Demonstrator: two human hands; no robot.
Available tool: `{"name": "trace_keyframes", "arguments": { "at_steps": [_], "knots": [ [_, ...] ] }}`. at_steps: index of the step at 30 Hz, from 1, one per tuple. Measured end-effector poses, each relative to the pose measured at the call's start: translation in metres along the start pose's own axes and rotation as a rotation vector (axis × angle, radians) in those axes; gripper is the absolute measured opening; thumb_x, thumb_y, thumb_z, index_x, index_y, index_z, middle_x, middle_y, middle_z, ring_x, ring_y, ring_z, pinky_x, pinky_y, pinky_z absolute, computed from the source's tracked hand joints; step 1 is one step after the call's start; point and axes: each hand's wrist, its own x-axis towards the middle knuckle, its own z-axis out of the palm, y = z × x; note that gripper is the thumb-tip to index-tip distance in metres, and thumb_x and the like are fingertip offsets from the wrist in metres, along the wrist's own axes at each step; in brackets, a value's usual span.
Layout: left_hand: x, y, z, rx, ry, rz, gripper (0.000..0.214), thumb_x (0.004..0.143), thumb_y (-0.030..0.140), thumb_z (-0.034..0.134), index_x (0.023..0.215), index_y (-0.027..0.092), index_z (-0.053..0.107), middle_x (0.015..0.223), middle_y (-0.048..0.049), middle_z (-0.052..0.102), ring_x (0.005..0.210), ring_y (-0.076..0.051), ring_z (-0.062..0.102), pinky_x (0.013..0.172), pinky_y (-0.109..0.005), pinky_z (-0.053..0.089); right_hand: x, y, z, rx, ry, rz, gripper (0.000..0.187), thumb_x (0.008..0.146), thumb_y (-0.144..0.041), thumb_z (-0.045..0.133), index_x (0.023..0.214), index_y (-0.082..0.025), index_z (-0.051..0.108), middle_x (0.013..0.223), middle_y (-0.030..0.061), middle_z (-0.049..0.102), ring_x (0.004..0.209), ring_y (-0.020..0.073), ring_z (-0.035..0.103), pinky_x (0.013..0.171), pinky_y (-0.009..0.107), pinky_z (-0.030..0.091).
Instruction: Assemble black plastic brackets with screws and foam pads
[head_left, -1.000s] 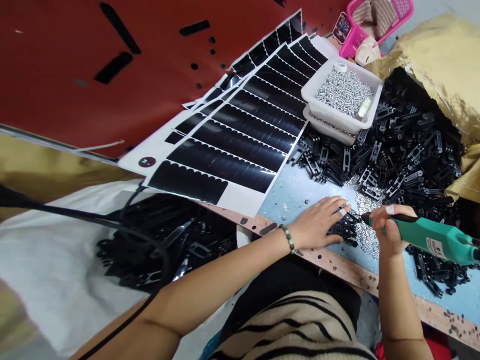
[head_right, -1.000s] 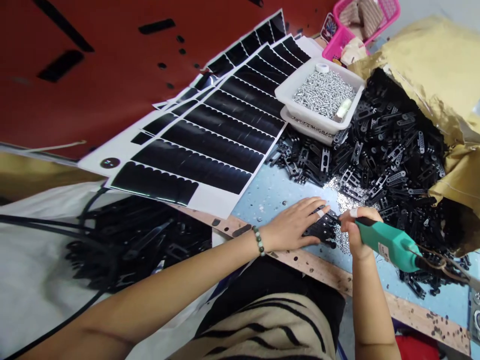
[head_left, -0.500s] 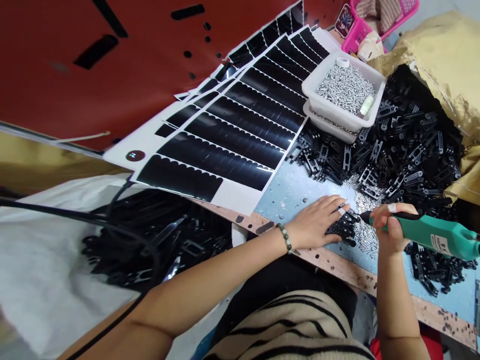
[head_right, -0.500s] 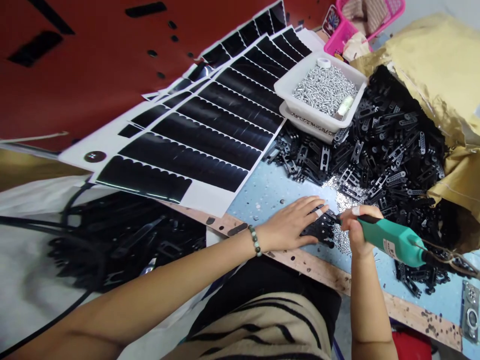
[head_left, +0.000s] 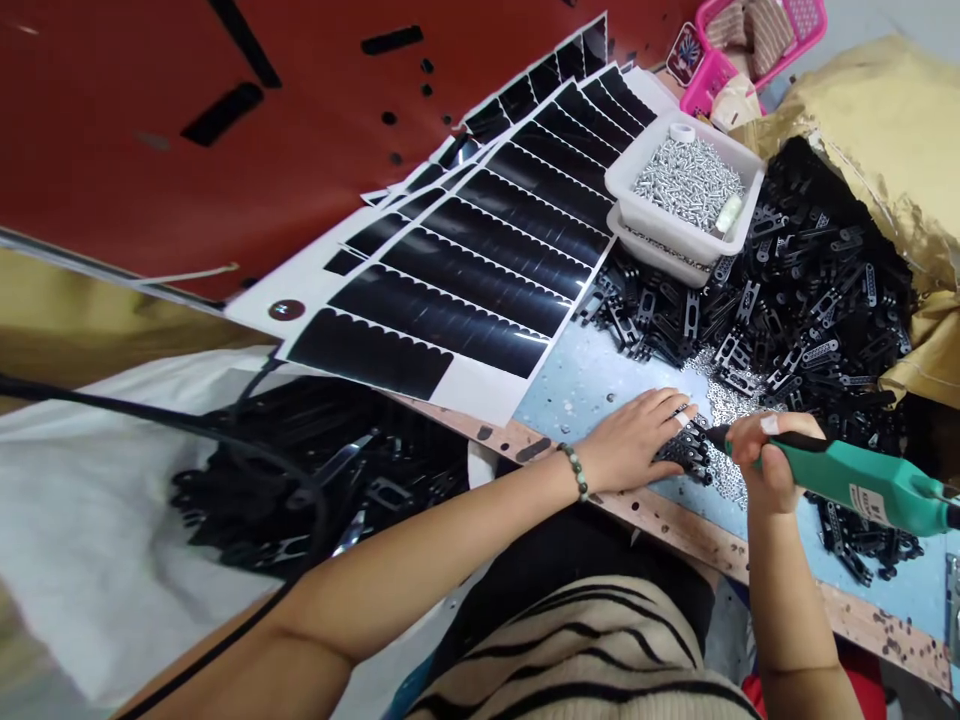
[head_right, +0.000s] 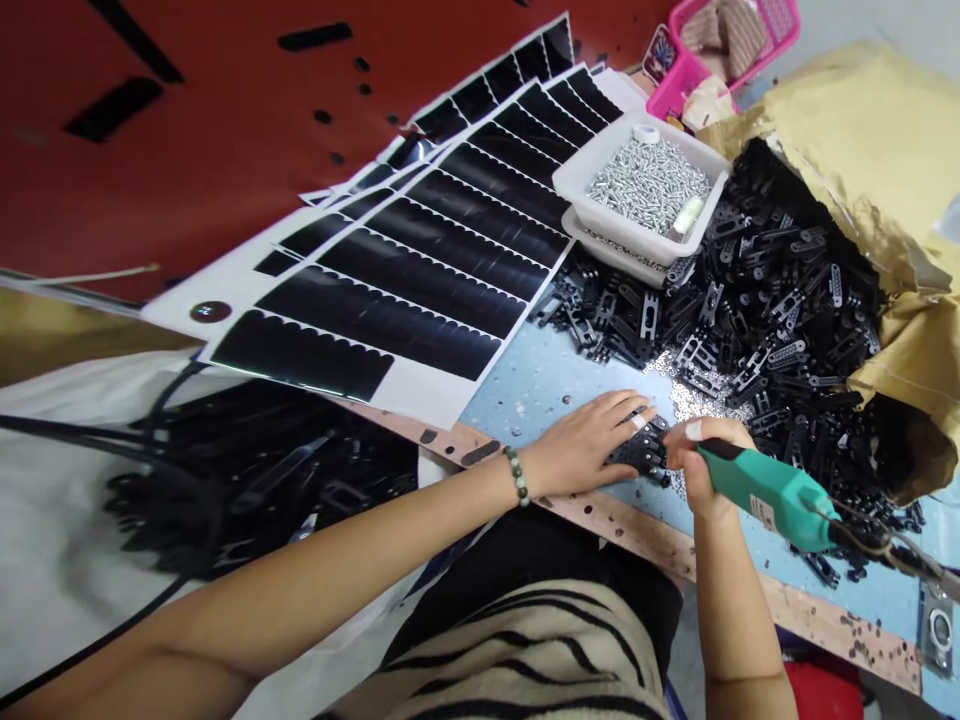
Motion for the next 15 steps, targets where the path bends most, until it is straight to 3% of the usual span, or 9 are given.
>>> {"name": "trace_keyframes", "arguments": {
  "at_steps": [5,15],
  "knots": [
    [0.000,0.000,0.000,-0.030,0.013,-0.004,0.073,0.077,0.044,0.068,0.137,0.017,0.037,0.140,-0.0157,0.042,0.135,-0.033,0.032,0.110,-0.050,0.033,-0.001,0.004,0.005,-0.039,-0.030,0.096,0.010,0.085,-0.032,0.055,0.088,-0.025,0.049,0.052,-0.0093,0.050,0.044,0.0119,0.052,0.052,0.031,0.050],
    [0.000,0.001,0.001,-0.054,-0.006,-0.032,0.074,0.077,0.044,0.068,0.138,0.016,0.036,0.140,-0.0154,0.042,0.136,-0.033,0.031,0.111,-0.048,0.031,-0.002,0.013,0.003,-0.095,-0.006,0.121,0.015,0.083,-0.028,0.058,0.092,-0.024,0.047,0.052,-0.0107,0.050,0.045,0.0120,0.054,0.056,0.031,0.049]
  ]
}}
